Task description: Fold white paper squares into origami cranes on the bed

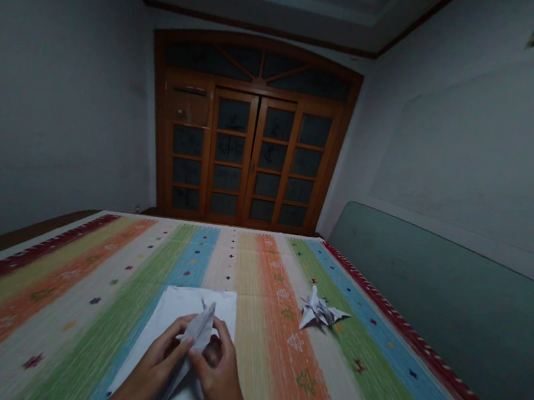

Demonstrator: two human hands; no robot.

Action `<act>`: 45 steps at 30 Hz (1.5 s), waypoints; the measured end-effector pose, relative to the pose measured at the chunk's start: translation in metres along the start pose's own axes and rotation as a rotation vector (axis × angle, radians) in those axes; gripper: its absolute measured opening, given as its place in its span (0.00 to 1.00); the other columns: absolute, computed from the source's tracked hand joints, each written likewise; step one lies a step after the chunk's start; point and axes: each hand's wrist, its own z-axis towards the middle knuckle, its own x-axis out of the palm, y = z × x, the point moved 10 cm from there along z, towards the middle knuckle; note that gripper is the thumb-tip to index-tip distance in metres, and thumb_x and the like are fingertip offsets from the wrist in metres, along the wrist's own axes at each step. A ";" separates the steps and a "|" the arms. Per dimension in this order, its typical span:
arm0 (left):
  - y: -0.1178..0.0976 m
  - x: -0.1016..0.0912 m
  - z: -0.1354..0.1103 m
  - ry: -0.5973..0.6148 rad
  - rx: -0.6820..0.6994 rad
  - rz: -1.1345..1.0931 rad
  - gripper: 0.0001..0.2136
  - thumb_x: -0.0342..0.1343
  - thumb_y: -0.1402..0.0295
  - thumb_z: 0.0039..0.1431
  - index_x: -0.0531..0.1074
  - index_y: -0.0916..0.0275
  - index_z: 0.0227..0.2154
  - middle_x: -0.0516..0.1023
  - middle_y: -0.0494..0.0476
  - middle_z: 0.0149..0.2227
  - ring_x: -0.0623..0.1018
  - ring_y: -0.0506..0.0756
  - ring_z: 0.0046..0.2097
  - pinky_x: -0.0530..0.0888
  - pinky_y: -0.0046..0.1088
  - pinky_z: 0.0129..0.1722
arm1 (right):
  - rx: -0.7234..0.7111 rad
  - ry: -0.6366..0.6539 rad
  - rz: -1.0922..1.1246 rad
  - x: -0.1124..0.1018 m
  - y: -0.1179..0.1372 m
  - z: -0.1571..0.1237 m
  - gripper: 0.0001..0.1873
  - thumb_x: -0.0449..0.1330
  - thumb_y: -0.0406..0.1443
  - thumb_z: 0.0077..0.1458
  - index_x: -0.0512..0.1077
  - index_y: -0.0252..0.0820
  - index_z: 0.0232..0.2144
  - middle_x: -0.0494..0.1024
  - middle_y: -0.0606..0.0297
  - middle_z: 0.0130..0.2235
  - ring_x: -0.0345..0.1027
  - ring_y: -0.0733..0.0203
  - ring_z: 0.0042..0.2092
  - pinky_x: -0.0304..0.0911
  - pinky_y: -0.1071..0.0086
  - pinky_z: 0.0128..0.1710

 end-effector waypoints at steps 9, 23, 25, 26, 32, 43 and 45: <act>0.002 -0.002 0.006 -0.002 -0.052 -0.158 0.17 0.62 0.50 0.60 0.74 0.60 0.33 0.79 0.53 0.33 0.78 0.57 0.36 0.75 0.30 0.40 | 0.032 0.036 -0.002 -0.002 0.005 0.006 0.22 0.74 0.50 0.48 0.74 0.41 0.34 0.79 0.63 0.34 0.73 0.56 0.37 0.67 0.68 0.38; 0.006 -0.016 0.009 -0.118 -0.056 -0.123 0.17 0.64 0.51 0.55 0.66 0.58 0.28 0.69 0.46 0.27 0.72 0.53 0.28 0.70 0.26 0.29 | 0.083 -0.028 0.104 -0.006 -0.004 0.002 0.23 0.73 0.50 0.47 0.66 0.44 0.29 0.69 0.72 0.25 0.56 0.68 0.22 0.55 0.76 0.21; 0.002 -0.021 0.011 -0.159 -0.008 -0.062 0.17 0.65 0.53 0.53 0.67 0.58 0.26 0.68 0.46 0.26 0.72 0.54 0.30 0.71 0.26 0.31 | 0.093 -0.048 0.105 -0.009 -0.006 0.002 0.24 0.73 0.49 0.46 0.65 0.44 0.28 0.68 0.73 0.24 0.56 0.69 0.22 0.54 0.76 0.20; -0.001 -0.024 0.012 -0.173 0.009 -0.044 0.16 0.66 0.54 0.53 0.67 0.58 0.25 0.69 0.47 0.26 0.72 0.54 0.30 0.71 0.27 0.32 | 0.096 -0.058 0.107 -0.011 -0.007 0.002 0.24 0.73 0.49 0.46 0.64 0.44 0.27 0.68 0.74 0.24 0.55 0.69 0.22 0.54 0.76 0.20; -0.006 -0.026 0.011 -0.167 0.020 -0.018 0.10 0.65 0.59 0.53 0.75 0.59 0.30 0.75 0.52 0.31 0.77 0.58 0.37 0.73 0.30 0.38 | 0.111 -0.030 0.147 -0.009 -0.007 0.003 0.25 0.74 0.50 0.45 0.65 0.44 0.29 0.69 0.72 0.26 0.57 0.68 0.23 0.56 0.76 0.20; -0.001 -0.003 0.004 -0.009 -0.036 0.026 0.15 0.60 0.54 0.59 0.68 0.59 0.27 0.67 0.47 0.27 0.68 0.52 0.28 0.66 0.25 0.28 | 0.068 -0.104 0.042 -0.020 0.002 0.008 0.25 0.74 0.49 0.44 0.63 0.44 0.27 0.61 0.75 0.25 0.53 0.67 0.27 0.52 0.75 0.26; 0.003 -0.005 0.004 -0.016 -0.046 0.029 0.15 0.61 0.55 0.58 0.65 0.58 0.26 0.65 0.45 0.26 0.67 0.51 0.27 0.65 0.24 0.27 | 0.040 -0.130 -0.030 -0.024 0.006 0.009 0.24 0.73 0.49 0.44 0.63 0.44 0.26 0.61 0.75 0.26 0.54 0.66 0.27 0.53 0.74 0.27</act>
